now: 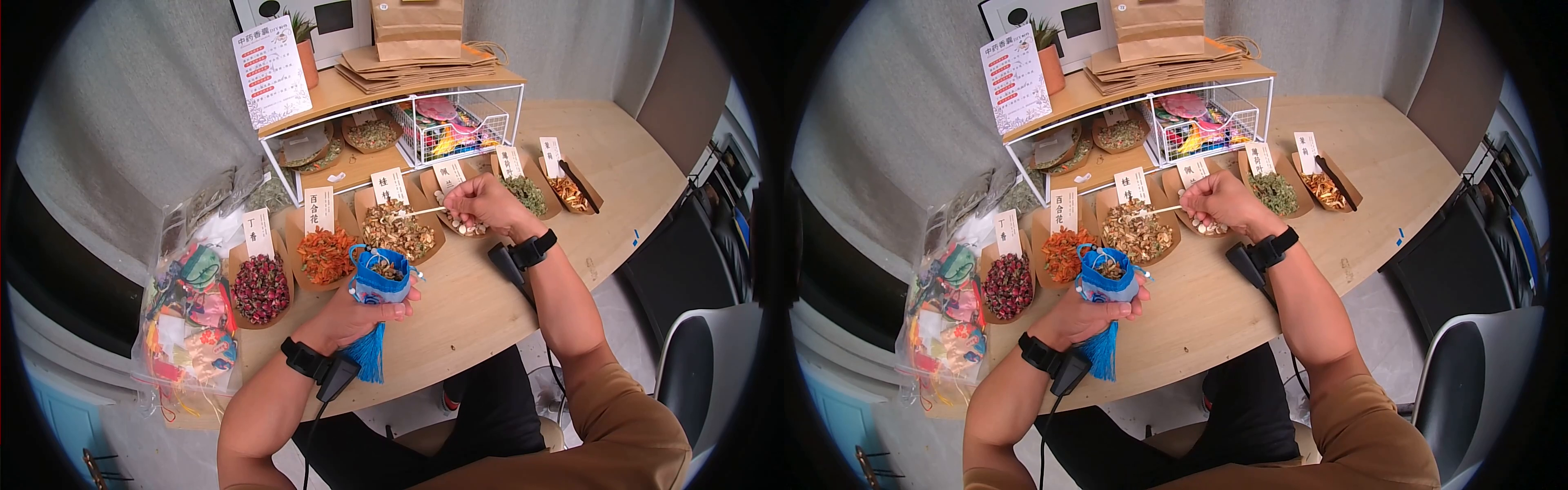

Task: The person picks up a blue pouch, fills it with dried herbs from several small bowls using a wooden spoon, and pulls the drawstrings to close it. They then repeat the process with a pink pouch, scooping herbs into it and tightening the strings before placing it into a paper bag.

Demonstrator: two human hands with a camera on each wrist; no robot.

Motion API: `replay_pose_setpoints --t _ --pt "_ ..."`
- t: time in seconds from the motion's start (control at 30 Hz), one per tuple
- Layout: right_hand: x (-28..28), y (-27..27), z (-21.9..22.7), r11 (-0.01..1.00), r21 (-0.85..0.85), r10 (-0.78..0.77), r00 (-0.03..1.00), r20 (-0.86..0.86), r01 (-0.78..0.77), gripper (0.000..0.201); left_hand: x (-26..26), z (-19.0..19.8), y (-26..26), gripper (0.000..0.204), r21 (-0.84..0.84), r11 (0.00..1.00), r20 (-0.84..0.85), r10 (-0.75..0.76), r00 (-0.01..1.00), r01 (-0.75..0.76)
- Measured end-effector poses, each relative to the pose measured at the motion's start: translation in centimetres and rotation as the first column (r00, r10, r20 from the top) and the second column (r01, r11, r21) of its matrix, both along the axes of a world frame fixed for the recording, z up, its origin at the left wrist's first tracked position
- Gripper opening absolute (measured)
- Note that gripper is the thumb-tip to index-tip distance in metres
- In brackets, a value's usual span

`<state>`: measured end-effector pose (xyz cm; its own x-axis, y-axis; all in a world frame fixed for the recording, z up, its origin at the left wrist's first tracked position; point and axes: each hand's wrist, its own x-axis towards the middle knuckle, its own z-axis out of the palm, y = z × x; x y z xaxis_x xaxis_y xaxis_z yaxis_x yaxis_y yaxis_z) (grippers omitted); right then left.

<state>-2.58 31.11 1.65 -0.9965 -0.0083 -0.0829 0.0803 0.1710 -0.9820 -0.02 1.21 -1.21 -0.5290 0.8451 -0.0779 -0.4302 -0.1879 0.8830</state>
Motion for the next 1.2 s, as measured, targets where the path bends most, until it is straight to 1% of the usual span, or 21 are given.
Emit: replay_pose_setpoints --t 0.13,0.23,0.33,0.43,0.53,0.63,0.83,0.93,1.03,1.2 --pt "0.1 0.1 0.1 0.999 -0.045 -0.022 1.000 -0.022 0.021 0.012 0.1 0.0 0.1 0.049 -0.002 1.000 -0.005 0.012 1.000 -0.012" --pt "0.4 0.4 0.3 0.996 -0.089 0.005 0.999 -0.042 -0.009 0.010 -0.1 -0.2 0.1 0.049 0.002 1.000 0.000 0.004 1.000 -0.004" --pt "0.8 0.1 1.2 0.997 -0.071 0.015 0.997 -0.073 -0.020 0.012 0.0 0.0 0.0 0.047 0.001 1.000 -0.037 -0.002 0.999 0.002" --pt "1.8 -0.7 2.4 0.993 -0.112 0.022 0.995 -0.097 -0.033 0.012 0.1 0.0 0.0 0.047 -0.001 1.000 -0.035 0.008 0.999 -0.009" --pt "2.7 -0.9 3.2 0.985 -0.107 0.116 0.981 -0.157 -0.134 0.011 0.1 0.0 0.0 0.047 -0.002 1.000 -0.044 0.009 0.999 -0.009" --pt "3.4 -1.2 4.0 0.978 -0.045 0.191 0.963 -0.190 -0.202 0.010 0.1 0.1 0.1 0.047 0.008 1.000 -0.037 0.008 0.999 -0.007" --pt "3.7 -1.5 4.2 0.973 -0.005 0.224 0.954 -0.200 -0.229 0.008 0.0 -0.1 0.0 0.048 -0.023 1.000 -0.025 0.010 1.000 -0.011" --pt "3.5 -1.3 3.9 0.966 0.030 0.256 0.938 -0.235 -0.256 0.008 0.0 -0.1 0.0 0.048 -0.015 1.000 -0.025 0.003 1.000 -0.004" --pt "3.3 -1.3 3.5 0.956 0.096 0.294 0.890 -0.349 -0.278 0.008 0.0 -0.1 0.0 0.047 -0.012 1.000 -0.028 0.004 1.000 -0.004" --pt "3.1 -1.2 3.4 0.952 0.122 0.304 0.814 -0.496 -0.281 0.009 0.0 0.1 0.0 0.048 -0.018 1.000 -0.037 0.005 0.999 -0.006"
